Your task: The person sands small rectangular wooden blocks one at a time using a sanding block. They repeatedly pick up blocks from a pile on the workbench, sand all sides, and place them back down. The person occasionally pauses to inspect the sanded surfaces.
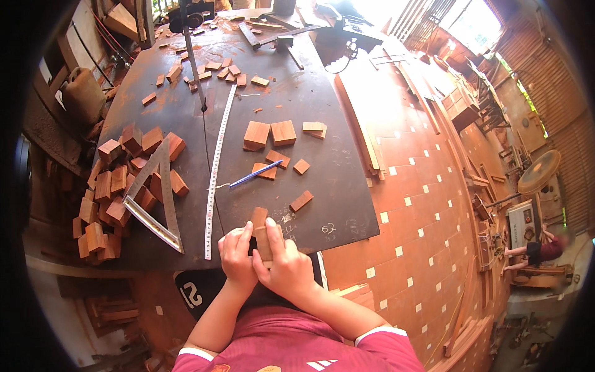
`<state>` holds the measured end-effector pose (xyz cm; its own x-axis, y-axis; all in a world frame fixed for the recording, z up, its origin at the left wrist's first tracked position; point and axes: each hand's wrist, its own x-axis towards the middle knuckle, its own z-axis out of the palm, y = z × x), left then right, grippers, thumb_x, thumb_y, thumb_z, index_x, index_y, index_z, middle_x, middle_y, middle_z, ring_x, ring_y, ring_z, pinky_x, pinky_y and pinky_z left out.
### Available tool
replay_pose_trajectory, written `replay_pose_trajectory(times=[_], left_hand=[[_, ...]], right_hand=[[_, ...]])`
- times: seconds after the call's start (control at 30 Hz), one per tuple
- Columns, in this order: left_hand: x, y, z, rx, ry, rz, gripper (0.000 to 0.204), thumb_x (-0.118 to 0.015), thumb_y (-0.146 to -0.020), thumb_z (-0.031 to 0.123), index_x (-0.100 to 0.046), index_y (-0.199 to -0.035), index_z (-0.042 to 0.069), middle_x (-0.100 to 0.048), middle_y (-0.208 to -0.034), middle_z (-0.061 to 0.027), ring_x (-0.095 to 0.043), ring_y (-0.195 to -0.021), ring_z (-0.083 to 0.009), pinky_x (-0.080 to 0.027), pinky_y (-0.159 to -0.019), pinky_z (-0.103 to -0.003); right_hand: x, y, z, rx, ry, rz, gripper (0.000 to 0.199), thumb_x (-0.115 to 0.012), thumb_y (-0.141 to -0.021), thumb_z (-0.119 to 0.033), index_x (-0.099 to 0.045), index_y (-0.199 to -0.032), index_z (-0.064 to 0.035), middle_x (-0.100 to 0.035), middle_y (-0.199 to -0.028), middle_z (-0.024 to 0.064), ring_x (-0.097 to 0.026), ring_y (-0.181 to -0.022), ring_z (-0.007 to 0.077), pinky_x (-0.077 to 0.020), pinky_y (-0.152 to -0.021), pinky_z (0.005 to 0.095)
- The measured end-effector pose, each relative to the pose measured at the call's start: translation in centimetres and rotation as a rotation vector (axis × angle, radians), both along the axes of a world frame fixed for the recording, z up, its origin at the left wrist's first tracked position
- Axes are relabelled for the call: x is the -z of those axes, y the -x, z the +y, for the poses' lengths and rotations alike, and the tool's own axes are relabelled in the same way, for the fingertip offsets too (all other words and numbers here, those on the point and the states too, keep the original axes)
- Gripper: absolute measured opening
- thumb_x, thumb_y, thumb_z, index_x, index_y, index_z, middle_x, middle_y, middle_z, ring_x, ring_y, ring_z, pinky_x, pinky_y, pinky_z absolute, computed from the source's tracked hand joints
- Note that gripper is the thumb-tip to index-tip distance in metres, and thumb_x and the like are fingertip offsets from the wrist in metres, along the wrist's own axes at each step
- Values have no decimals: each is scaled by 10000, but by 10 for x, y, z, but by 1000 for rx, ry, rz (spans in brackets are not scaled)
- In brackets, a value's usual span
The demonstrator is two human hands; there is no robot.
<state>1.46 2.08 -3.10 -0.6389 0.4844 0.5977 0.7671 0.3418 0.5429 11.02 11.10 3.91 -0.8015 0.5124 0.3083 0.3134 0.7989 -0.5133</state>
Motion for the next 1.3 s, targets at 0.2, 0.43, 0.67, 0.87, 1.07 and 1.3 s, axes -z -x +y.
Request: replay_pose_trajectory(times=[0.2,0.43,0.67,0.87,1.07,1.3], left_hand=[[0,0,3,-27,3,-2,410,-716,-867,124,-740,-1247,-28,-721,-1057,-118,-710,-1034,-298,-507,-940,-426],[4,1,-1,1,17,-10,411,-726,-881,129,-734,-1273,5,-711,-1054,-92,-704,-1042,-287,-507,-936,-429],[3,1,1,-7,1,10,423,-752,-843,124,-753,-1242,-16,-729,-1044,-107,-708,-1002,-294,-509,-921,-423],[3,-1,0,8,4,-12,432,-713,-868,118,-724,-1281,-6,-708,-1061,-102,-702,-1060,-303,-511,-953,-439],[2,0,-1,7,25,-3,435,-705,-881,137,-719,-1293,-4,-707,-1075,-100,-700,-1067,-301,-513,-954,-439],[4,-2,0,7,17,3,450,-747,-862,140,-717,-1288,-5,-708,-1073,-104,-699,-1056,-307,-513,-953,-447]], right_hand=[[-8,31,12,104,-12,-40,790,-805,-888,-306,-506,-1548,8,-696,-858,272,-710,-637,420,-598,-577,460],[5,5,4,-33,11,103,790,-787,-894,-346,-509,-1569,-43,-715,-875,257,-724,-625,375,-612,-558,456],[-9,15,6,71,32,-56,791,-796,-896,-296,-485,-1568,-17,-707,-887,285,-736,-712,442,-614,-628,484],[0,6,6,24,42,1,784,-809,-886,-300,-506,-1555,-25,-707,-871,272,-740,-706,436,-616,-620,474],[3,12,3,16,-41,62,791,-780,-908,-366,-507,-1578,-47,-673,-788,214,-698,-573,353,-594,-526,439],[6,18,19,118,-24,-13,802,-796,-892,-314,-485,-1579,-39,-688,-826,257,-713,-632,429,-604,-582,485]])
